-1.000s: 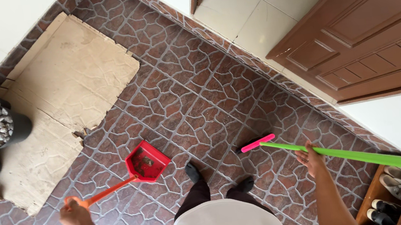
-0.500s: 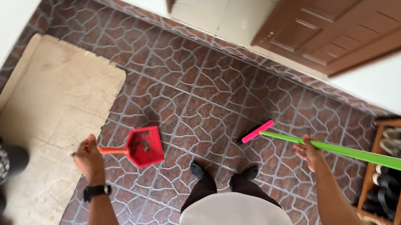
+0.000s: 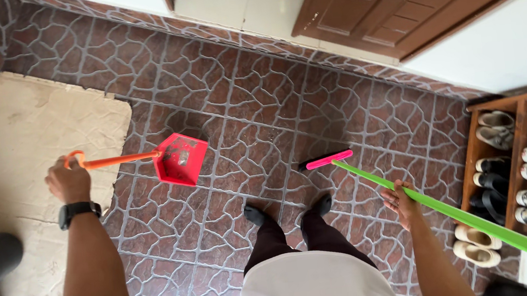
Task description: The person sweeps debris from an entryway into a dustpan by hand and moves across the living room to sweep another area.
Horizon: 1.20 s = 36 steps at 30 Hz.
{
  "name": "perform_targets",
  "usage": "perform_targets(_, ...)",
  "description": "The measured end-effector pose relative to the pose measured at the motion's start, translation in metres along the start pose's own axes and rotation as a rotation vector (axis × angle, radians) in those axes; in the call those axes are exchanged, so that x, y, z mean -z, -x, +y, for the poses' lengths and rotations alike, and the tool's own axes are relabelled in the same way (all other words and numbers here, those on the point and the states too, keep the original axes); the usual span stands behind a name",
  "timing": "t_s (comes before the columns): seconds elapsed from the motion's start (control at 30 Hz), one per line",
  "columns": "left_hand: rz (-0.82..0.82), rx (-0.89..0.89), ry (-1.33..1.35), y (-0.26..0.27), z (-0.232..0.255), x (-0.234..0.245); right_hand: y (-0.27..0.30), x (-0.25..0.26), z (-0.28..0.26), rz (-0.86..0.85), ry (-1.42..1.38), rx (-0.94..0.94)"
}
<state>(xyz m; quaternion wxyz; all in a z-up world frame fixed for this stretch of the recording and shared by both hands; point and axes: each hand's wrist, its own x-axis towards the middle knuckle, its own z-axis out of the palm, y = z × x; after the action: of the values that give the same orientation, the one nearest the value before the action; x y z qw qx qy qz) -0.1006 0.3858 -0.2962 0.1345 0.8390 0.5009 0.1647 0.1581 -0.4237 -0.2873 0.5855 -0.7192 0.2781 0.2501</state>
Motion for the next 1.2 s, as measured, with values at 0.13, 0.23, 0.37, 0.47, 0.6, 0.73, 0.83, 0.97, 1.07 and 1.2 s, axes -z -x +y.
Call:
perform_targets(0.13, 0.024, 0.098, 0.050, -0.021, -0.006, -0.009, 0.006, 0.007, 0.013, 0.034, 0.004, -0.024)
perform_targets(0.23, -0.084, 0.247, 0.110, -0.030, -0.009, -0.010, 0.009, 0.010, 0.021, 0.031, -0.009, -0.011)
perform_targets(0.37, -0.039, 0.260, -0.031, -0.031, 0.008, -0.017, 0.006, 0.009, 0.020, 0.029, -0.041, 0.022)
perform_targets(0.47, 0.095, -0.014, -0.200, -0.002, 0.043, -0.038, 0.001, 0.005, 0.016, -0.007, 0.072, 0.080)
perform_targets(0.6, -0.484, -0.217, 0.554, 0.119, 0.161, -0.071, -0.014, -0.011, 0.008, -0.090, 0.323, 0.270)
perform_targets(0.73, -1.619, 0.066, 1.360, 0.274, 0.310, 0.001, -0.043, -0.029, -0.009, -0.183, 0.586, 0.861)
perform_targets(0.83, -1.138, -0.753, 1.025, 0.344, 0.409, 0.070, -0.080, -0.040, -0.011, -0.224, 0.207, 0.188)
perform_targets(0.97, -0.812, -0.716, 1.331, 0.383, 0.465, 0.079, -0.114, -0.052, -0.010, -0.295, 0.300, 0.329)
perform_targets(1.07, -0.727, -0.661, 1.285, 0.399, 0.474, 0.060, -0.130, -0.064, -0.016, -0.405, 0.361, 0.417)
perform_targets(1.2, -0.474, -0.483, 1.241, 0.422, 0.483, 0.038, -0.128, -0.087, -0.003, -0.447, 0.572, 0.726)
